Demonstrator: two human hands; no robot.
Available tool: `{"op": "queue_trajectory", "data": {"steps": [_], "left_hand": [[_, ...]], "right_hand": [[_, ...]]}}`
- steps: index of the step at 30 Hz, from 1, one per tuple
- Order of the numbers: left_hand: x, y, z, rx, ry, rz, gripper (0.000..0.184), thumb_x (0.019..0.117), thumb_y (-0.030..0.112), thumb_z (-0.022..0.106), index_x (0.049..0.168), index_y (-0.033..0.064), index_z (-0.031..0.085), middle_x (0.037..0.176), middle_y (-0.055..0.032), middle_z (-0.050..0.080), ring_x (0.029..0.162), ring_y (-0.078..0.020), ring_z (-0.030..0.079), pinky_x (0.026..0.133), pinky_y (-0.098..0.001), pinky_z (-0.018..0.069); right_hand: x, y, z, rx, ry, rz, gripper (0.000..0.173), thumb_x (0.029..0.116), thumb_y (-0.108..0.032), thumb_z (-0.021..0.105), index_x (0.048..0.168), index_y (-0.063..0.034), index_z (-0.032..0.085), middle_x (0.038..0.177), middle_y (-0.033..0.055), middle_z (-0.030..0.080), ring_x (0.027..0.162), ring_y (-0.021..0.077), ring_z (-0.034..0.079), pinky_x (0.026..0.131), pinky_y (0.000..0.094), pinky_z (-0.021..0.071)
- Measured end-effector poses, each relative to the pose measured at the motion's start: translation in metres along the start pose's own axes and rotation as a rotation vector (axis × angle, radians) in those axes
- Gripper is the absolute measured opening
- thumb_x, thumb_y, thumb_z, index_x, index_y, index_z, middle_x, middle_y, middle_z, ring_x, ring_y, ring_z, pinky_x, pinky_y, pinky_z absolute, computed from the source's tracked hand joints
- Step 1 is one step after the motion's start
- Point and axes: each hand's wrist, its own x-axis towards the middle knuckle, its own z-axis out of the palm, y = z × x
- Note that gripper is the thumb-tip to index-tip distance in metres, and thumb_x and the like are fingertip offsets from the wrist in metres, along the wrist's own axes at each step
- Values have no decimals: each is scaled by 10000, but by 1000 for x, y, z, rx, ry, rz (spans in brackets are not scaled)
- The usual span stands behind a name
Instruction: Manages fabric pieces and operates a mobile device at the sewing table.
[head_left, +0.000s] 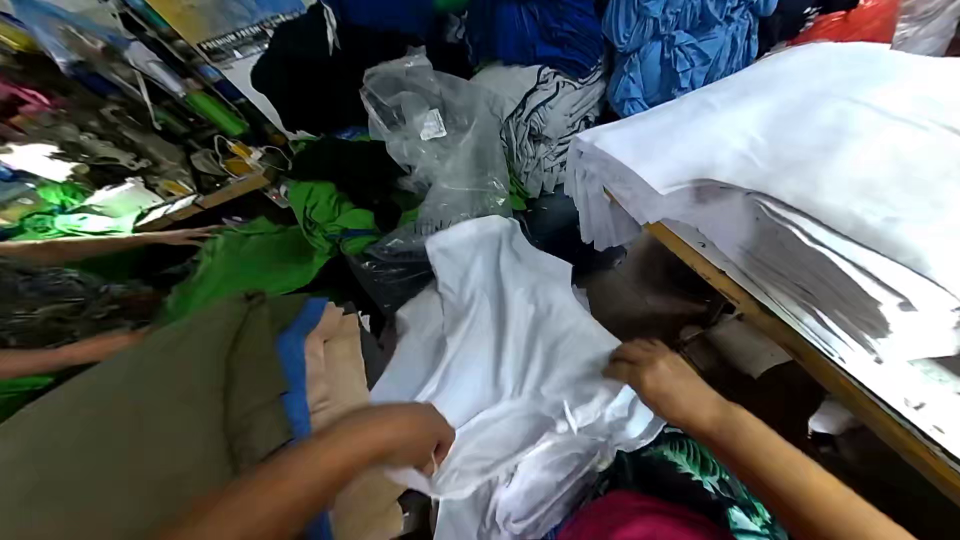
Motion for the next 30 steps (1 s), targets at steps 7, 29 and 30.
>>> {"op": "queue_trajectory", "data": {"steps": [7,29,30], "left_hand": [[46,101,73,190,-310,-237,354,1088,110,437,1308,-114,599,1398,-334,557,1359,-503,483,1110,-647,344],[113,40,45,-312,394,-349,381,1092,214,421,1315,-3,642,1346,-261,619,1289,-428,573,1074,-613,425],[126,34,39,-420,600,-341,361,1084,178,442,1324,-9,638,1359,-255,609,1291,-409,573,1094,-569,427]], "right_hand": [[-63,18,48,65,-371,165,270,920,112,551,1061,12,760,1132,271,694,1116,471,651,967,645,483],[-71,-1,57,-30,-92,563,146,893,14,621,951,60,747,1031,287,692,983,465,696,844,606,553],[-67,-6,62,-81,40,498,101,854,17,655,892,51,741,971,262,700,919,447,711,779,592,574]]}}
